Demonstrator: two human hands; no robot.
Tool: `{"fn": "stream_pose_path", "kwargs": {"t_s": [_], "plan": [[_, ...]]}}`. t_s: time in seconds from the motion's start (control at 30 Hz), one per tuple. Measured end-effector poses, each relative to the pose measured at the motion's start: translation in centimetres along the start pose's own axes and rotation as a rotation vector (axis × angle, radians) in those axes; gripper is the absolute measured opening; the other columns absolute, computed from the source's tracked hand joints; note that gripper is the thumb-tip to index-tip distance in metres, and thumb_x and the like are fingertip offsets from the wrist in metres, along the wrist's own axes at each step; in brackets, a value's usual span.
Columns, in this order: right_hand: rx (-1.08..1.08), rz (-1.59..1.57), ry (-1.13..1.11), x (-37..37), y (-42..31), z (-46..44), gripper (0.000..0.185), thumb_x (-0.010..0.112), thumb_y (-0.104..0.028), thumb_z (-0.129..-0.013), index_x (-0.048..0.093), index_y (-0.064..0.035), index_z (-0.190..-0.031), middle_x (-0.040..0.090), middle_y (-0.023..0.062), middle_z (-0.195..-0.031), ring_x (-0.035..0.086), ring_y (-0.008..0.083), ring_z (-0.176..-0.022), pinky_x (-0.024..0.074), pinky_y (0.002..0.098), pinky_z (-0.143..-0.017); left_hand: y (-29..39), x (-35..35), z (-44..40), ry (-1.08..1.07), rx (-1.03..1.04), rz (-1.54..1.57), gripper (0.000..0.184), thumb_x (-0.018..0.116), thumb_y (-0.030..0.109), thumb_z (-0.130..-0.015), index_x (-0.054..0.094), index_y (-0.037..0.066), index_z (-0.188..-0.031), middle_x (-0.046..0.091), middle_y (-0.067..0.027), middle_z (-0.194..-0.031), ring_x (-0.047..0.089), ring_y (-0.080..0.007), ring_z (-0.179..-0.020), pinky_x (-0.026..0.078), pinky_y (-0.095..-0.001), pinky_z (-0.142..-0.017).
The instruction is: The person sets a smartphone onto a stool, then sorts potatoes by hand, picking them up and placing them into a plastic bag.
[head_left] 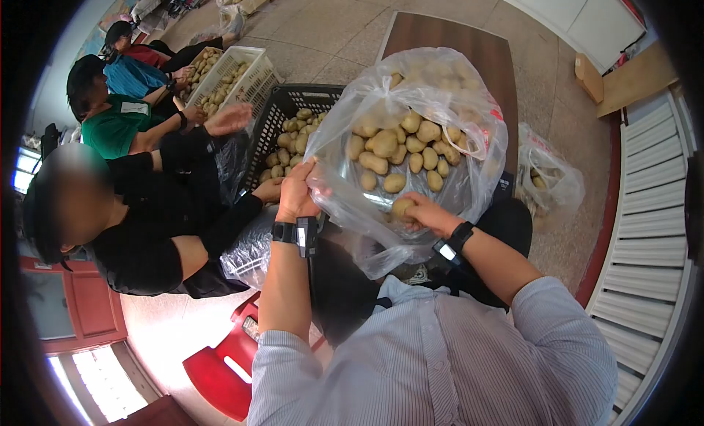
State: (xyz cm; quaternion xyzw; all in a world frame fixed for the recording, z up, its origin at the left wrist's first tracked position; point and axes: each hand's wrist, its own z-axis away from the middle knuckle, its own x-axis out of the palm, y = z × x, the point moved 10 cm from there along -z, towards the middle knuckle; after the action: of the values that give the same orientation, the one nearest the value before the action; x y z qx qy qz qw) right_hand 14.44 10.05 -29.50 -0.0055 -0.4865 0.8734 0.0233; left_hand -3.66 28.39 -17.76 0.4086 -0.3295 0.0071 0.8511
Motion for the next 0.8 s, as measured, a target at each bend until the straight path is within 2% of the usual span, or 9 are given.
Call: {"fn": "stream_pose_path", "kwargs": {"t_s": [0.07,0.17,0.23,0.3,0.43,0.5,0.6,0.67,0.8], "plan": [[0.096,-0.207,0.017,-1.1,1.0,-0.6,0.039,0.064,-0.026,-0.089,0.056,-0.0077,-0.122,0.063,0.0056,-0.105,0.063,0.0192,-0.087,0.0495,0.0299,-0.076,0.0,0.0,0.0,0.014,0.001,-0.004,0.014,0.052,0.019,-0.099,0.057,0.007,-0.100,0.057,-0.0001,-0.074,0.055,-0.0128,-0.056,0.050,-0.0324,-0.045],[-0.069,-0.779,0.155,-2.8,-1.1,-0.6,0.037,0.062,-0.026,-0.091,0.055,-0.0064,-0.121,0.060,0.0051,-0.104,0.060,0.0182,-0.084,0.0496,0.0307,-0.073,0.1,0.1,0.2,0.038,0.000,-0.015,0.013,0.053,0.020,-0.098,0.058,0.008,-0.098,0.057,0.0007,-0.074,0.055,-0.0122,-0.057,0.050,-0.0324,-0.045],[-0.015,-0.711,0.287,-3.7,-1.6,0.2,0.031,0.058,-0.027,-0.094,0.057,-0.0069,-0.117,0.059,0.0046,-0.106,0.059,0.0178,-0.086,0.0492,0.0319,-0.074,0.0,0.0,0.1,0.044,0.007,-0.023,0.013,0.054,0.020,-0.097,0.058,0.008,-0.097,0.058,0.0008,-0.074,0.054,-0.0119,-0.056,0.049,-0.0323,-0.045],[-0.169,-0.161,0.167,-1.4,-2.4,0.0,0.037,0.059,-0.033,-0.093,0.056,-0.0056,-0.117,0.063,0.0037,-0.109,0.061,0.0140,-0.089,0.0482,0.0305,-0.075,-0.2,-0.4,-0.3,0.034,0.024,-0.050,0.016,0.055,0.024,-0.097,0.062,0.010,-0.100,0.061,0.0035,-0.075,0.056,-0.0094,-0.059,0.046,-0.0268,-0.047],[-0.602,0.531,-0.105,8.4,-5.8,2.7,0.073,0.066,-0.036,-0.087,0.035,0.0017,-0.142,0.045,0.0258,-0.141,0.043,0.0343,-0.133,0.0341,0.0425,-0.110,-0.7,0.0,-0.4,-0.001,0.028,0.067,0.011,0.055,0.022,-0.097,0.059,0.012,-0.094,0.053,0.0042,-0.069,0.051,-0.0099,-0.057,0.043,-0.0265,-0.046],[-0.695,0.714,0.038,9.1,-4.3,2.2,0.069,0.065,-0.033,-0.087,0.037,0.0015,-0.140,0.049,0.0276,-0.134,0.046,0.0403,-0.126,0.0374,0.0462,-0.105,-1.1,0.7,0.1,0.036,-0.004,0.039,0.011,0.054,0.022,-0.097,0.057,0.013,-0.094,0.049,0.0044,-0.067,0.047,-0.0096,-0.053,0.040,-0.0262,-0.044],[-0.275,0.861,-0.095,8.7,-1.2,-0.9,0.040,0.052,-0.021,-0.092,0.053,-0.0039,-0.128,0.062,0.0205,-0.118,0.057,0.0354,-0.113,0.0437,0.0431,-0.095,-2.0,1.5,0.6,-0.040,-0.040,0.048,0.012,0.056,0.023,-0.096,0.054,0.012,-0.100,0.052,0.0012,-0.075,0.049,-0.0118,-0.054,0.045,-0.0292,-0.048],[-0.359,0.522,-0.066,8.2,-0.6,-0.4,0.036,0.053,-0.026,-0.096,0.061,-0.0040,-0.123,0.068,0.0122,-0.110,0.062,0.0276,-0.102,0.0458,0.0354,-0.091,-2.8,0.7,0.4,-0.007,-0.027,0.110,0.015,0.055,0.023,-0.097,0.055,0.010,-0.104,0.054,-0.0019,-0.080,0.056,-0.0154,-0.067,0.050,-0.0351,-0.055],[-0.485,0.578,-0.212,8.7,-2.0,1.7,0.024,0.060,-0.017,-0.092,0.067,-0.0029,-0.110,0.069,0.0092,-0.109,0.063,0.0207,-0.098,0.0488,0.0361,-0.087,-3.2,0.7,2.5,0.156,0.122,0.012,0.026,0.056,0.025,-0.096,0.056,0.001,-0.107,0.063,-0.0073,-0.093,0.063,-0.0182,-0.080,0.052,-0.0322,-0.066]]}}
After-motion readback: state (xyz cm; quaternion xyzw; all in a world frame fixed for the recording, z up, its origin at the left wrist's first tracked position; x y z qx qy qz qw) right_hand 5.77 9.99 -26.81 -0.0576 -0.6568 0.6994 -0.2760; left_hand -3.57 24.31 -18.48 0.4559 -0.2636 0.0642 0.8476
